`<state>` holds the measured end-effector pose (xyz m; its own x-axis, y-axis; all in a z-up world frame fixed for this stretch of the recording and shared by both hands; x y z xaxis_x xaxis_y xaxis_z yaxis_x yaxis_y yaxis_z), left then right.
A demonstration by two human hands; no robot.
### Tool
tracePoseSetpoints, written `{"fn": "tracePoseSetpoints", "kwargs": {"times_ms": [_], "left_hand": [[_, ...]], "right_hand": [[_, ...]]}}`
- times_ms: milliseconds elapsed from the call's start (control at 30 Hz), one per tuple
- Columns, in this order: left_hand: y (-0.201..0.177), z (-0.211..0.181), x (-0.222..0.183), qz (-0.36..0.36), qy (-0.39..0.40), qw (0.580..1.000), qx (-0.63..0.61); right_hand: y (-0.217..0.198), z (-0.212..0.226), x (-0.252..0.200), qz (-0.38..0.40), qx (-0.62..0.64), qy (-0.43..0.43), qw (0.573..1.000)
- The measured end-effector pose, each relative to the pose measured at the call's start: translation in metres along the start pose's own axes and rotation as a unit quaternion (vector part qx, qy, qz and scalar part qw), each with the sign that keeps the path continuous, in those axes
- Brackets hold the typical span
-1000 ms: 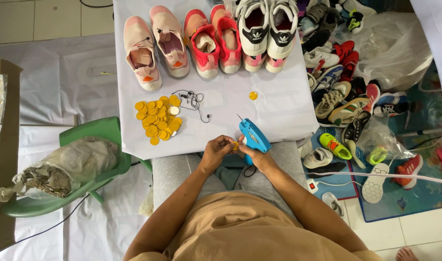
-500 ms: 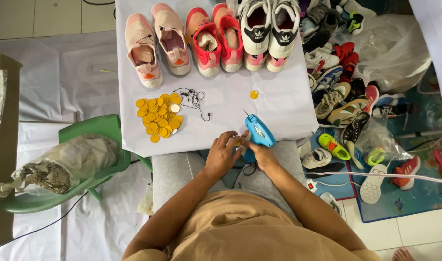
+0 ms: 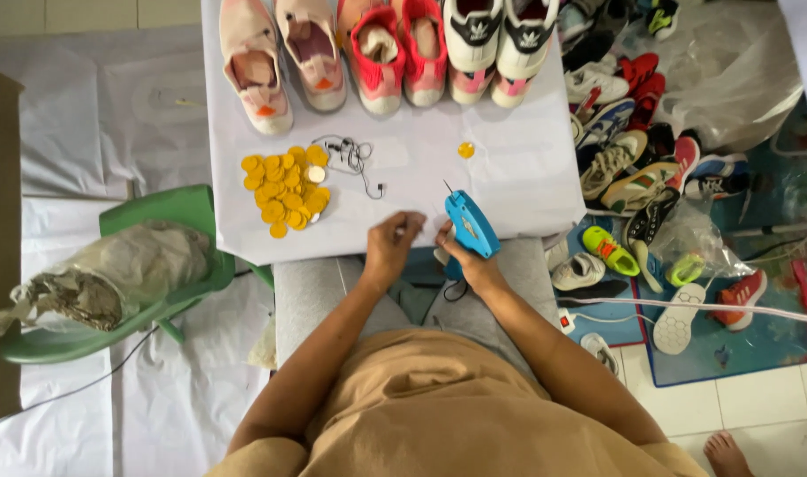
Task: Using a hot glue gun to apply adhesive to small yellow circular decorations, likely for shoe repair or customization.
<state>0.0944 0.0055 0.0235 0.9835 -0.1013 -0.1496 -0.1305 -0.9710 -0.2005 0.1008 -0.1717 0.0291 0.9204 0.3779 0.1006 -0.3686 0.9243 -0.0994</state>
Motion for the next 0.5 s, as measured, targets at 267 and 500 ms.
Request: {"fn": "tracePoseSetpoints", "kwargs": {"times_ms": [267, 500], "left_hand": [[-0.007, 0.009, 0.014, -0.053, -0.049, 0.953, -0.293], [-0.012, 0.005, 0.014, -0.056, -0.014, 0.956, -0.289]], "right_hand": [[0.023, -0.002, -0.003, 0.082, -0.032, 0.011, 0.996], [0.031, 0.028, 0.006, 0.115, -0.058, 0.007, 0.992]]}}
Point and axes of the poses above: each hand's wrist, its own x-axis towards the middle knuckle, its own y-axis out of the palm, z = x × y, the point moved 9 cm from there along x, towards the middle knuckle, and after that the axes turned 14 degrees about z, right-handed, at the moved point
